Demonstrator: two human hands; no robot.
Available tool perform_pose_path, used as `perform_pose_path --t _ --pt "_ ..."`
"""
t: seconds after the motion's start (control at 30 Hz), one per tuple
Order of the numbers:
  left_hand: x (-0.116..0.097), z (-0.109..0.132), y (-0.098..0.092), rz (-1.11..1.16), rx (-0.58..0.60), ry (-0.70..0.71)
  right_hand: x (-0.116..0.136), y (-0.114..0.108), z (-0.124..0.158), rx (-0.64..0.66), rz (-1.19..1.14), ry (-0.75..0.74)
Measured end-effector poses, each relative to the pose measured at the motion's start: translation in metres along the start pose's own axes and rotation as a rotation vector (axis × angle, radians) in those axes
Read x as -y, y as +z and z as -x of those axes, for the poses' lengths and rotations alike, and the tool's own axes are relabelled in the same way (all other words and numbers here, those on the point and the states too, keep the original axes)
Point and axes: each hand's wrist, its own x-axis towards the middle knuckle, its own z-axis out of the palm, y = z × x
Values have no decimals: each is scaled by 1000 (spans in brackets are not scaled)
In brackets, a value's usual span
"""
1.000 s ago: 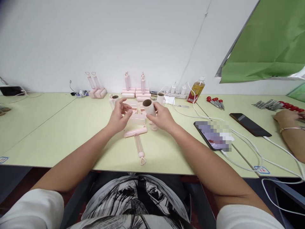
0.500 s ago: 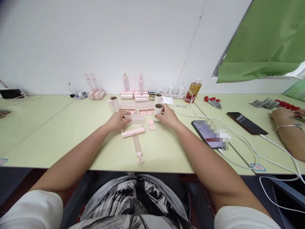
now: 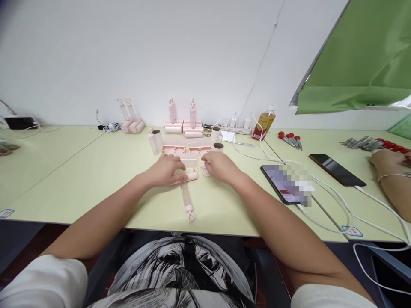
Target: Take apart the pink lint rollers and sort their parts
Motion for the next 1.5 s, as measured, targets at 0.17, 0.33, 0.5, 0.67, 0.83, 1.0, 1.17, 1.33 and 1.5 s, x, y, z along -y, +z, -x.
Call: perform_pose_path --t 0.17,0.33,0.5,0.67,0.83,1.0,1.17,1.33,1.5 --pt "12 6 -1 361 373 39 0 14 3 307 64 -78" --pt "23 10 -10 524 600 3 12 13 6 354 -20 -109" --pt "20 12 -18 529 727 -51 37 29 -4 295 103 71" --pt "20 12 -18 526 758 -31 56 52 -22 193 154 96" --pt "21 10 -14 538 683 -32 62 50 -33 76 72 52" --pt "23 7 -8 594 615 2 40 42 -35 -119 67 -117" --pt "25 4 2 638 492 18 25 47 -29 -91 -19 -179" --pt "29 2 10 638 390 29 9 8 -20 -318 -69 -146" --pt "27 2 9 630 380 31 -35 -17 -8 -301 -72 176"
